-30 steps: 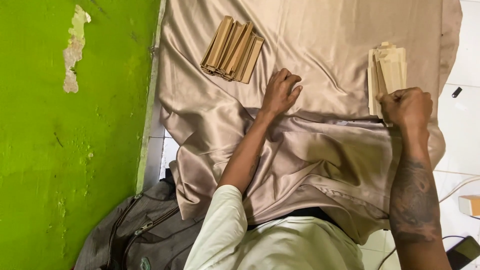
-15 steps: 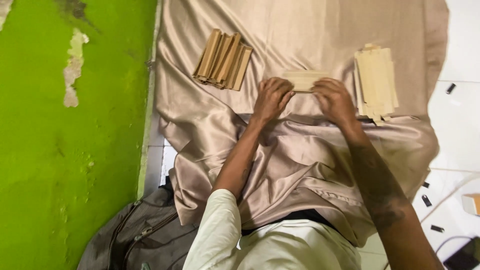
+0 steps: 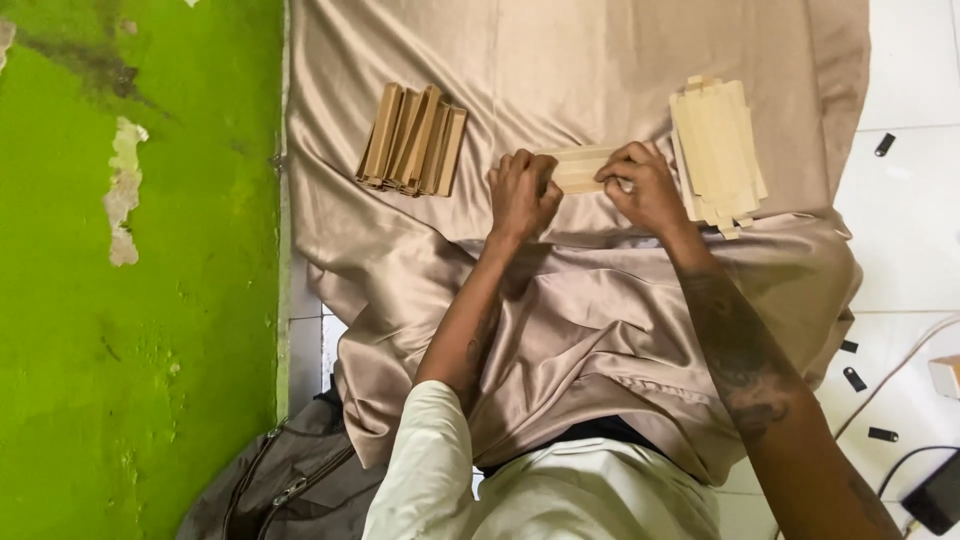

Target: The person sits on the floor and assembles small, flat wooden pieces by hand. They pick up individual pieces from a pile on the right, fit them together, and place the assembled units onto a pile on the left.

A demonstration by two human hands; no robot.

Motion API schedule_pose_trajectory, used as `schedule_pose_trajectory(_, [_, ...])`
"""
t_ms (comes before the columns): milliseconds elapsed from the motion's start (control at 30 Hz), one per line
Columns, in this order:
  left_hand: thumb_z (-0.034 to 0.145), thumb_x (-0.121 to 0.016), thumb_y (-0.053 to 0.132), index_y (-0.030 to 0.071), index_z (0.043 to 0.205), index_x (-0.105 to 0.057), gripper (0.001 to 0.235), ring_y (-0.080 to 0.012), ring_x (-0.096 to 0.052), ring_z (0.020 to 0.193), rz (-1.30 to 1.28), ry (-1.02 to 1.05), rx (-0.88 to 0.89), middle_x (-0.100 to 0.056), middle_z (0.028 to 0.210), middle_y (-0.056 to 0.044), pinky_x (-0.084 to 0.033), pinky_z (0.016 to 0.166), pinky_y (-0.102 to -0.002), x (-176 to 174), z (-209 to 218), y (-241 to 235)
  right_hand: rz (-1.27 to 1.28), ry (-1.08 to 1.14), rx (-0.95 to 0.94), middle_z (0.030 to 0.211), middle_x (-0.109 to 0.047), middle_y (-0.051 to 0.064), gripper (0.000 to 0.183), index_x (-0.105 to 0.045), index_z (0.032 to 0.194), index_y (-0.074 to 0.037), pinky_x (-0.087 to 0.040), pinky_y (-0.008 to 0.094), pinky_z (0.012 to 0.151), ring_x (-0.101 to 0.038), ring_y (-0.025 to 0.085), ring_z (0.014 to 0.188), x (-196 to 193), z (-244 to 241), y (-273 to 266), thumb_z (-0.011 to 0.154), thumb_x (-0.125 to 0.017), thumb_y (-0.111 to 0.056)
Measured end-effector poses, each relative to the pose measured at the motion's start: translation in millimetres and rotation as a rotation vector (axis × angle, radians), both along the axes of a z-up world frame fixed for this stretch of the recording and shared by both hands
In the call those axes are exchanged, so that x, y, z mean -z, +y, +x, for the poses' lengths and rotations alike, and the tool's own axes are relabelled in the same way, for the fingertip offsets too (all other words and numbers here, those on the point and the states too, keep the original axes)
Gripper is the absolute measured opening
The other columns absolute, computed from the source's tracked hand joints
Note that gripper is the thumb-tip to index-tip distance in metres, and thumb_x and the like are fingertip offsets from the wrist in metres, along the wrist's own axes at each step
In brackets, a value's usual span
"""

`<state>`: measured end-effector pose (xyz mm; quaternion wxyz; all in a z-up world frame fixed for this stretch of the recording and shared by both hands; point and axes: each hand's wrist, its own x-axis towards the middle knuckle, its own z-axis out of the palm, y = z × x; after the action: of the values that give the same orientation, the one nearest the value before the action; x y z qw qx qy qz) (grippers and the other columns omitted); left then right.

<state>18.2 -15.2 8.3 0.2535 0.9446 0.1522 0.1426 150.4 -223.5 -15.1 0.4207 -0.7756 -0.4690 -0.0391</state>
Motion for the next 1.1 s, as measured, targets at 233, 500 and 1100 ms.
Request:
schedule_pose_trajectory(233, [0.091,-0.069,0.032,0.021,0.099,-0.071,0.014,-0.0198,-0.057,0.098,0.221,-0.281,0.258,-0.062,0.097,0.0,-0.037,0.093,-0.039,5,-1,-3,0.002,-0.044,-0.033,0.11,-0.064,0.014,0.021,-0.08,0.104,-0.015,-0.046,0.051,0.1,-0.059,0.04,0.11,-13,-4,-1,0.083,-0.082,-0.017])
schedule_pose_trajectory(500, [0.098,-0.065,0.031,0.025,0.101,-0.075,0.012,-0.0233,-0.064,0.092,-0.061,-0.102,0.172,-0.069,0.09,0.001,-0.037,0.094,-0.042,0,0,6,0.026,0.027,0.036,0.088,-0.063,0.012,0.005,-0.079,0.103,-0.011,-0.049,0.047,0.093,-0.062,0.036,0.096,-16,-6,-1,0.099,-0.078,-0.014])
schedule_pose_trajectory(1100, [0.093,-0.06,0.017,0.011,0.098,-0.074,0.016,-0.0262,-0.066,0.088,0.687,-0.191,0.004,-0.063,0.092,-0.007,-0.048,0.081,-0.038,41,15,-59,-0.248,-0.619,0.31,0.093,-0.061,0.001,0.008,-0.072,0.1,-0.019,-0.045,0.04,0.098,-0.06,0.021,0.099,-1,-32,12,0.096,-0.067,-0.023])
